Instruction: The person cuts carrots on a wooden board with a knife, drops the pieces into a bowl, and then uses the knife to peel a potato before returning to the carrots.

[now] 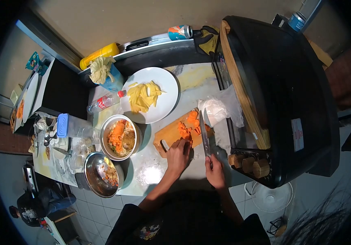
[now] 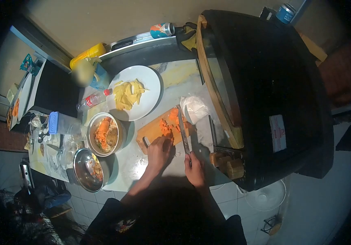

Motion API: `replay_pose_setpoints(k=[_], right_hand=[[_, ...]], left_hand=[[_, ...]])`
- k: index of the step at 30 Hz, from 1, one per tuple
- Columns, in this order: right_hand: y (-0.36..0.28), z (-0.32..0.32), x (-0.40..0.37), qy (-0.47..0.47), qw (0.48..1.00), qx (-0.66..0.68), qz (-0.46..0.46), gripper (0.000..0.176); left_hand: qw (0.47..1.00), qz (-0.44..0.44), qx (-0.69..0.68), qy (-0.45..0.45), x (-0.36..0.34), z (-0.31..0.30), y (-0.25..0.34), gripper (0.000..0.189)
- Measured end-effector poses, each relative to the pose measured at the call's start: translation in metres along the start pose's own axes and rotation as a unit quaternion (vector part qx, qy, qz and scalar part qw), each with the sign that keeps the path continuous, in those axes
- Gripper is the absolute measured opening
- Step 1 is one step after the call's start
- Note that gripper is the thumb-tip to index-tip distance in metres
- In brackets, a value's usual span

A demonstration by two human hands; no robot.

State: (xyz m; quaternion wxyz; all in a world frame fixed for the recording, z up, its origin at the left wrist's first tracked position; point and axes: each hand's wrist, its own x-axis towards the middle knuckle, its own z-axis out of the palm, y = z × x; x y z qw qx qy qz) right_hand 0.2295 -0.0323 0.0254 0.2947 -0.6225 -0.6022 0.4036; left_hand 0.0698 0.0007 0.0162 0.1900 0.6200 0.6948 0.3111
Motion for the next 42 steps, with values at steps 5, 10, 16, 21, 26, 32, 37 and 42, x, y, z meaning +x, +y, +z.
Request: replay_pose_setpoints(k=[5, 10, 16, 21, 26, 32, 37, 42], right_hand=[[0.004, 0.000, -0.001, -0.009, 1.000, -0.002, 0.007, 0.019], [0.003, 0.000, -0.001, -0.020, 0.999, 0.010, 0.027, 0.020], [0.008, 0.005, -0.001, 0.024, 0.997, 0.022, -0.063, 0.017], [-0.008, 0.001, 0.001, -0.065, 0.997, 0.018, 0.032, 0.022], [-0.009, 0.017, 0.007, -0.067, 0.997, 0.022, -0.042, 0.020], [-0.008, 0.036, 0.012, -0.144, 0.989, 0.019, -0.031, 0.018], [0.010, 0.052, 0.013, -0.164, 0.984, 0.045, -0.055, 0.018], [0.012, 0.057, 0.013, -0.185, 0.982, 0.042, -0.025, 0.020]], left_hand=[[0.999, 0.036, -0.002, -0.015, -0.004, 0.003, -0.006, 0.013], [0.998, 0.039, -0.053, 0.010, -0.007, -0.008, -0.006, 0.014], [0.970, -0.092, -0.225, -0.020, -0.011, -0.027, -0.020, 0.020], [0.899, -0.140, -0.415, 0.000, -0.010, -0.072, -0.026, 0.020], [0.899, -0.139, -0.403, 0.100, -0.015, -0.125, -0.048, 0.020], [0.890, -0.174, -0.359, 0.221, -0.021, -0.159, -0.092, 0.023], [0.876, -0.188, -0.357, 0.264, -0.028, -0.170, -0.103, 0.023], [0.881, -0.195, -0.339, 0.266, -0.030, -0.165, -0.109, 0.025]])
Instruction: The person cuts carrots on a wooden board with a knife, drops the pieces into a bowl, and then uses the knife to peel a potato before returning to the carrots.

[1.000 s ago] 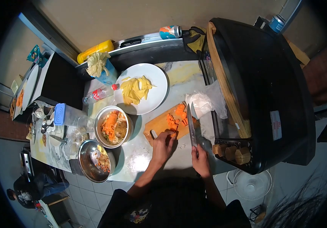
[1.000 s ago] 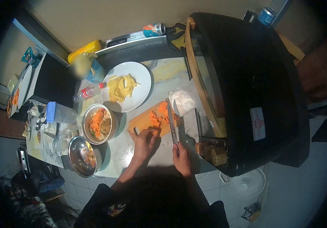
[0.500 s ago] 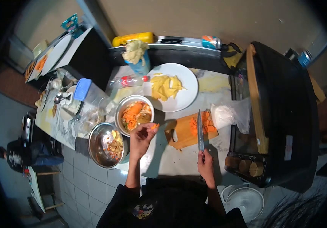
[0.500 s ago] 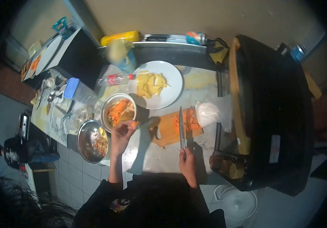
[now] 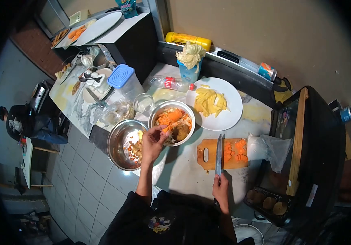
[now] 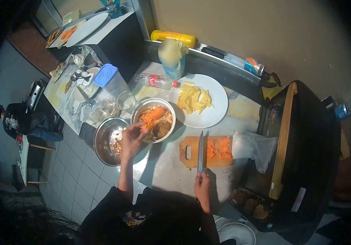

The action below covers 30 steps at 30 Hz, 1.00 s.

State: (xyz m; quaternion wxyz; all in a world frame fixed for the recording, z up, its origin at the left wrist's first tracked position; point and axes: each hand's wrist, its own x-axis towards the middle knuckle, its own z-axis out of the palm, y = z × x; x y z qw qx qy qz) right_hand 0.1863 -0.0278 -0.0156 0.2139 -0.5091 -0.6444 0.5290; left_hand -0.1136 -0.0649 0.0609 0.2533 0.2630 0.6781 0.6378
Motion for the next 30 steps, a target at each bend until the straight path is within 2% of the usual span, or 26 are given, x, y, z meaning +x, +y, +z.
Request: replay_pose_setpoints(k=[5, 7, 11, 14, 19, 23, 25, 30], right_hand=[[0.009, 0.005, 0.001, 0.004, 1.000, -0.003, 0.010, 0.021], [0.004, 0.004, 0.001, -0.001, 0.999, 0.010, 0.043, 0.022], [0.015, 0.007, 0.003, 0.018, 1.000, -0.007, 0.013, 0.022], [0.010, 0.007, 0.002, 0.016, 0.999, -0.010, 0.050, 0.023], [0.013, 0.008, 0.003, 0.025, 0.999, -0.028, 0.014, 0.023], [0.013, 0.008, 0.003, 0.018, 0.999, -0.026, 0.042, 0.022], [0.021, 0.009, 0.006, 0.040, 0.995, -0.065, -0.068, 0.023], [0.028, 0.008, 0.005, 0.027, 0.996, -0.071, -0.047, 0.024]], left_hand=[[1.000, -0.005, 0.011, -0.002, 0.002, 0.002, -0.001, 0.025], [1.000, -0.006, 0.006, -0.002, 0.003, 0.002, -0.003, 0.026], [1.000, -0.017, -0.020, -0.004, 0.004, 0.003, -0.003, 0.027], [0.999, -0.024, -0.038, -0.014, 0.003, 0.002, -0.001, 0.027], [0.999, -0.029, -0.006, -0.019, 0.002, 0.001, 0.001, 0.026], [1.000, -0.016, 0.021, -0.008, 0.003, 0.000, 0.005, 0.025], [0.999, 0.005, -0.042, 0.030, 0.006, 0.000, 0.001, 0.025], [0.998, 0.005, 0.005, 0.068, 0.013, -0.016, 0.000, 0.022]])
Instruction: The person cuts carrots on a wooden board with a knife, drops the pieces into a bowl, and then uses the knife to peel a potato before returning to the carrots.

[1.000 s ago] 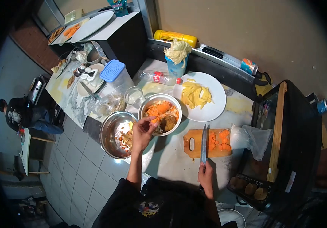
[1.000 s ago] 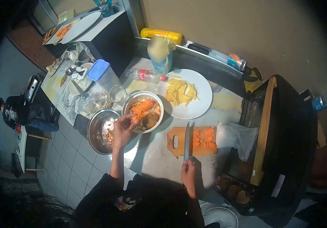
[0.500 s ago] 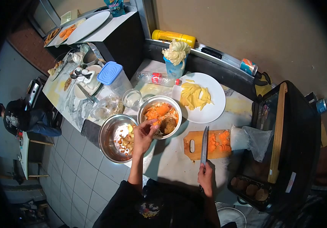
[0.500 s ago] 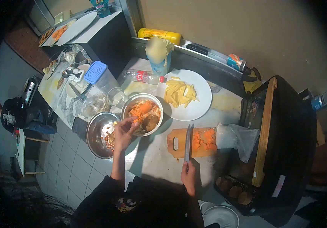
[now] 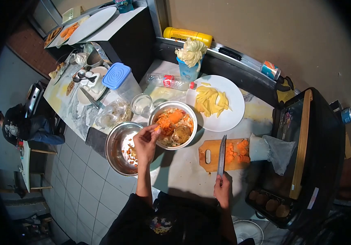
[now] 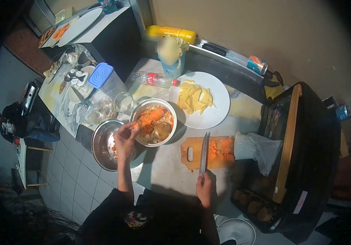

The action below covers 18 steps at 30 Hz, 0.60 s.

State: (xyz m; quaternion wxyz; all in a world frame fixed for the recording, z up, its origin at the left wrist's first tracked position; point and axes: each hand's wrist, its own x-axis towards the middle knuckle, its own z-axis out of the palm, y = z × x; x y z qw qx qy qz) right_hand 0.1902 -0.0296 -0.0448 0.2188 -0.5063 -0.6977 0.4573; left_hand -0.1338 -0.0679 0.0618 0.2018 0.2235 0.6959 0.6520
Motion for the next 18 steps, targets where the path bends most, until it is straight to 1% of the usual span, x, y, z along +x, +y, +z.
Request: replay_pose_setpoints(k=[4, 5, 6, 7, 8, 10, 11, 12, 13, 14, 15, 16, 18], right_hand=[[0.002, 0.000, -0.001, 0.005, 1.000, -0.002, 0.002, 0.024], [-0.005, -0.002, -0.001, 0.004, 1.000, -0.002, 0.004, 0.024], [-0.014, -0.004, -0.002, -0.001, 0.999, 0.015, 0.049, 0.023], [-0.021, -0.006, -0.002, -0.007, 0.995, 0.033, 0.096, 0.023], [-0.022, -0.006, -0.001, -0.007, 0.995, 0.032, 0.099, 0.023], [-0.023, -0.007, 0.000, -0.014, 0.993, 0.040, 0.108, 0.024], [-0.030, -0.009, 0.000, -0.013, 0.993, 0.040, 0.113, 0.024], [-0.039, -0.011, 0.001, -0.021, 0.989, 0.057, 0.136, 0.024], [-0.046, -0.012, 0.002, -0.029, 0.984, 0.075, 0.159, 0.024], [-0.047, -0.011, 0.003, -0.026, 0.983, 0.076, 0.164, 0.024], [-0.048, -0.010, 0.003, -0.019, 0.983, 0.097, 0.155, 0.023], [-0.048, -0.010, 0.003, -0.012, 0.982, 0.119, 0.144, 0.023], [-0.045, -0.008, 0.003, -0.003, 0.981, 0.128, 0.145, 0.022]], left_hand=[[0.999, -0.014, -0.032, 0.020, -0.002, -0.002, 0.004, 0.021], [0.999, -0.034, -0.025, -0.009, -0.006, 0.004, 0.013, 0.021], [0.998, -0.055, -0.017, -0.039, -0.011, 0.010, 0.018, 0.022], [0.996, -0.046, -0.011, -0.071, -0.015, 0.016, 0.018, 0.022], [0.992, -0.018, -0.039, -0.117, -0.018, 0.024, 0.015, 0.020], [0.978, -0.053, -0.021, -0.201, -0.031, 0.044, 0.023, 0.019], [0.969, -0.064, -0.021, -0.239, -0.038, 0.055, 0.017, 0.019], [0.958, -0.074, -0.021, -0.278, -0.045, 0.067, 0.009, 0.018], [0.950, -0.054, -0.004, -0.308, -0.051, 0.079, 0.001, 0.018], [0.940, -0.033, 0.013, -0.339, -0.056, 0.090, -0.006, 0.017], [0.933, -0.031, 0.044, -0.357, -0.059, 0.100, -0.012, 0.018], [0.931, -0.032, 0.044, -0.362, -0.061, 0.108, -0.020, 0.018], [0.916, 0.035, 0.103, -0.386, -0.064, 0.121, -0.033, 0.016]])
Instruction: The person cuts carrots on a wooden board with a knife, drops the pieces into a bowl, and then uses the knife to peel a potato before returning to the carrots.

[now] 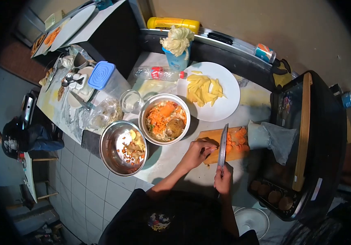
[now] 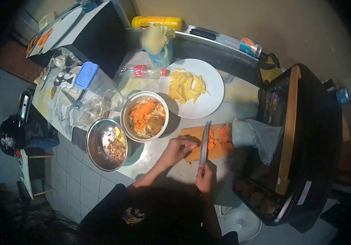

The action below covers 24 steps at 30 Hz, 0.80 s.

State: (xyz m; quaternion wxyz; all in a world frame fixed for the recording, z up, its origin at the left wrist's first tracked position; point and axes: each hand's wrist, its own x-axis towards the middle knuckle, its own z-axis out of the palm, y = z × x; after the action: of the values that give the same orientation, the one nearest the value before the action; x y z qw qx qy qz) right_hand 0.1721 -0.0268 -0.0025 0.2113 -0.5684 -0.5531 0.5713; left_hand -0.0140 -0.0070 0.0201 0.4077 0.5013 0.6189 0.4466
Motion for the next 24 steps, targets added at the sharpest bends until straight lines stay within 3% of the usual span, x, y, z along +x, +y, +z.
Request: replay_pose_setpoints(k=[6, 8, 10, 12, 14, 16, 24], right_hand=[[0.012, 0.000, 0.002, 0.016, 1.000, 0.008, 0.002, 0.021], [0.031, 0.003, 0.005, 0.051, 0.998, -0.010, -0.048, 0.021], [0.022, 0.000, 0.002, 0.047, 0.999, 0.011, 0.002, 0.021], [0.042, 0.002, 0.007, 0.048, 0.997, -0.023, -0.048, 0.021], [0.036, 0.003, 0.007, 0.050, 0.998, -0.002, -0.047, 0.021], [0.037, 0.006, 0.009, 0.080, 0.986, -0.017, -0.144, 0.025], [0.040, 0.007, 0.008, 0.083, 0.984, -0.013, -0.160, 0.023]], left_hand=[[0.996, 0.068, 0.059, -0.015, 0.019, 0.008, -0.001, 0.015], [0.993, 0.094, 0.068, -0.025, 0.024, 0.008, -0.005, 0.018], [0.993, 0.089, 0.082, -0.018, 0.027, 0.006, 0.001, 0.021], [0.980, 0.162, 0.117, -0.018, 0.034, 0.005, -0.013, 0.022], [0.982, 0.154, 0.108, -0.034, 0.036, 0.000, -0.008, 0.027], [0.987, 0.129, 0.097, -0.020, 0.037, -0.002, -0.007, 0.031], [0.991, 0.094, 0.094, -0.006, 0.040, -0.008, -0.009, 0.021]])
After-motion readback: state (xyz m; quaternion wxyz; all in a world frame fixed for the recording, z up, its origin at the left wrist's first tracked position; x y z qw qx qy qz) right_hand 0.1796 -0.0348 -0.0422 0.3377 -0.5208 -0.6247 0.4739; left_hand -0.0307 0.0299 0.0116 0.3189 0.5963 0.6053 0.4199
